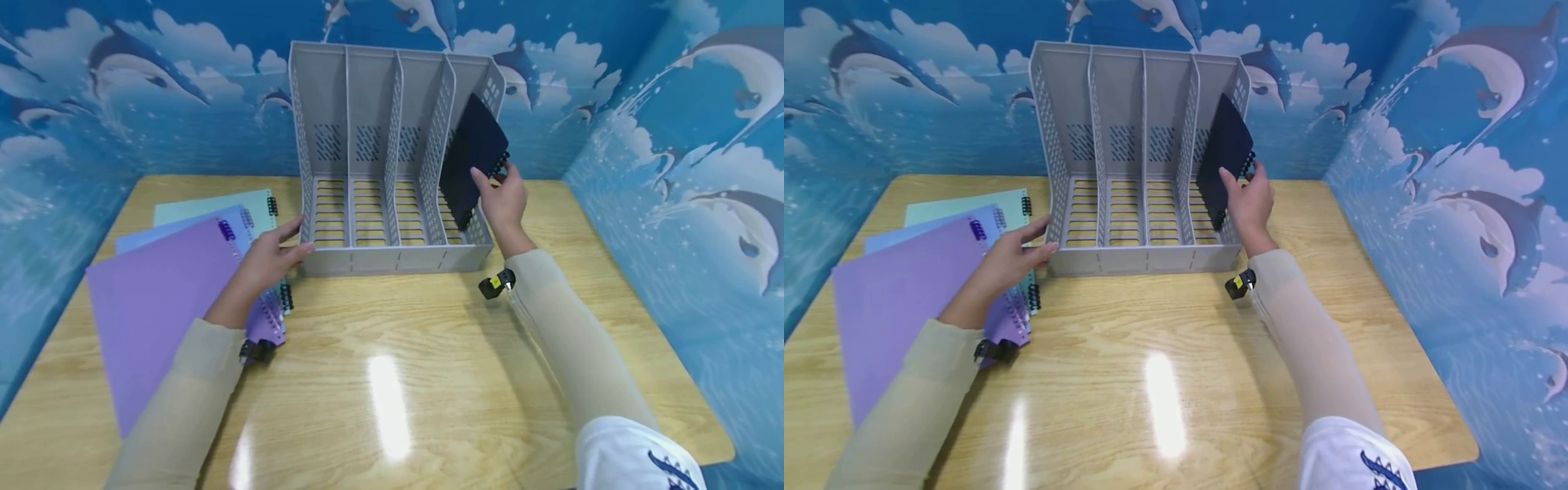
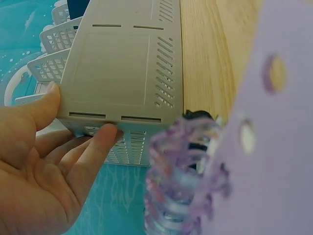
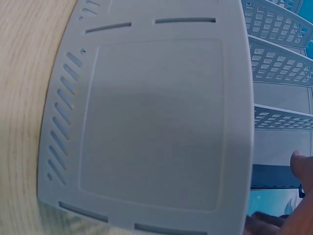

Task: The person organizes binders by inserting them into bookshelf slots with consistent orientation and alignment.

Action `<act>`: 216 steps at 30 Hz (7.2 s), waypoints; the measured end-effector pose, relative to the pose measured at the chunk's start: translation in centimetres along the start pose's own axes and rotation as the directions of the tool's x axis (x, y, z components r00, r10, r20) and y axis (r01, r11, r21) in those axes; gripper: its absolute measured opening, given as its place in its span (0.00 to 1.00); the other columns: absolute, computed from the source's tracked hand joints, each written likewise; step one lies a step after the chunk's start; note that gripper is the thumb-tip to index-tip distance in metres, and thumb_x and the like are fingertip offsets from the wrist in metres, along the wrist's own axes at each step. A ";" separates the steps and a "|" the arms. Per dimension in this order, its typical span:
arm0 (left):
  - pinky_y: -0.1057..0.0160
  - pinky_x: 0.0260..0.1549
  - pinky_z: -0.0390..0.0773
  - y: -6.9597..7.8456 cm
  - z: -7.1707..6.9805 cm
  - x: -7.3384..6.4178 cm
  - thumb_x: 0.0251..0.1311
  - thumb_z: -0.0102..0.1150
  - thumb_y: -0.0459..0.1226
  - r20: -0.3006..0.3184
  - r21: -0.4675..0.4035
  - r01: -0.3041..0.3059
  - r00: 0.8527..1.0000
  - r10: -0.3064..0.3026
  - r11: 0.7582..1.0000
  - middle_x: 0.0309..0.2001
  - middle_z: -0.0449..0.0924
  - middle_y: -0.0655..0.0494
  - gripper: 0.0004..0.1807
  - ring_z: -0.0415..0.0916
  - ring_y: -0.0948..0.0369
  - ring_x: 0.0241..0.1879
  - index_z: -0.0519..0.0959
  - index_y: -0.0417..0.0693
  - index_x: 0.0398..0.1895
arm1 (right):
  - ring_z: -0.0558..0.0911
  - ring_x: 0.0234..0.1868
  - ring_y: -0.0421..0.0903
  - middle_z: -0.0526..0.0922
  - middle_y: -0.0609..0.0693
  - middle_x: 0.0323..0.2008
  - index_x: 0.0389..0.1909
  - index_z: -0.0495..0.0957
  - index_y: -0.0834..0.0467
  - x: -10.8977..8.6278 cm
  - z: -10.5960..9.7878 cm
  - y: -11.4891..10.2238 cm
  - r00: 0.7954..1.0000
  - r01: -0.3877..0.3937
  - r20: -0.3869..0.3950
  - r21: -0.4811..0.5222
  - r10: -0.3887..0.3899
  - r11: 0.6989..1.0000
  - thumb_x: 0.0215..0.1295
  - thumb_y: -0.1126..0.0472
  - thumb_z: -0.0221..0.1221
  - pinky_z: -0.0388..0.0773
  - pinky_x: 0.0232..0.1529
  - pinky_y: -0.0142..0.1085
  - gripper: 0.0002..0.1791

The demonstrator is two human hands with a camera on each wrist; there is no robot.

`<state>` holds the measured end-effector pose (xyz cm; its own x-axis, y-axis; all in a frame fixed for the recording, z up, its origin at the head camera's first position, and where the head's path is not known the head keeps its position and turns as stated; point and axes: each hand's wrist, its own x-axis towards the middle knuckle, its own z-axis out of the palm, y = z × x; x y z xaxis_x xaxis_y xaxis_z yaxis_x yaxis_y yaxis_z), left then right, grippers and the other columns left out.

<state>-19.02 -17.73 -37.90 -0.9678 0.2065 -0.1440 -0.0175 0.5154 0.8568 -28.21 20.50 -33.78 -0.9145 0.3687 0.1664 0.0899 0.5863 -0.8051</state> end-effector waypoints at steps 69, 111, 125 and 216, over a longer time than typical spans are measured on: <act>0.32 0.59 0.62 -1.2 -6.9 -5.3 0.72 0.45 0.53 -0.108 0.203 -0.018 0.993 0.041 0.979 0.70 0.55 0.29 0.38 0.57 0.32 0.66 0.49 0.44 0.77 | 0.73 0.54 0.63 0.71 0.66 0.54 0.60 0.63 0.73 -8.5 2.8 -3.2 0.785 0.619 -0.271 0.382 -0.557 0.686 0.60 0.72 0.63 0.68 0.57 0.56 0.29; 0.29 0.58 0.59 -2.3 -9.7 -6.2 0.70 0.47 0.55 -0.142 0.220 0.119 0.986 -0.088 0.968 0.70 0.51 0.26 0.44 0.53 0.29 0.65 0.45 0.38 0.76 | 0.79 0.42 0.59 0.74 0.72 0.48 0.61 0.61 0.77 -11.8 3.6 -6.3 0.800 0.521 -0.041 0.541 -0.598 0.660 0.62 0.77 0.59 0.78 0.47 0.37 0.27; 0.28 0.57 0.58 -3.4 -10.4 -6.3 0.71 0.47 0.53 -0.129 0.179 0.146 0.984 -0.124 0.973 0.70 0.49 0.25 0.44 0.50 0.28 0.66 0.42 0.38 0.77 | 0.80 0.40 0.42 0.80 0.68 0.45 0.52 0.72 0.75 -11.2 6.0 -5.0 0.828 0.337 0.167 0.614 -0.535 0.713 0.65 0.72 0.60 0.79 0.42 0.27 0.17; 0.26 0.58 0.53 -13.7 -16.0 -10.3 0.68 0.45 0.58 -0.272 0.130 0.512 0.842 -0.466 0.849 0.69 0.29 0.18 0.52 0.39 0.22 0.65 0.33 0.30 0.74 | 0.78 0.58 0.59 0.77 0.63 0.57 0.61 0.69 0.72 -21.4 18.3 -10.7 0.456 -0.527 0.886 0.346 -0.085 0.776 0.70 0.66 0.55 0.76 0.58 0.40 0.22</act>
<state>-12.79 -40.26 -40.26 -0.8750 -0.2927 -0.3855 -0.4776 0.6512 0.5897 -16.78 -6.89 -39.15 -0.7744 -0.5206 -0.3595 0.4149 0.0111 -0.9098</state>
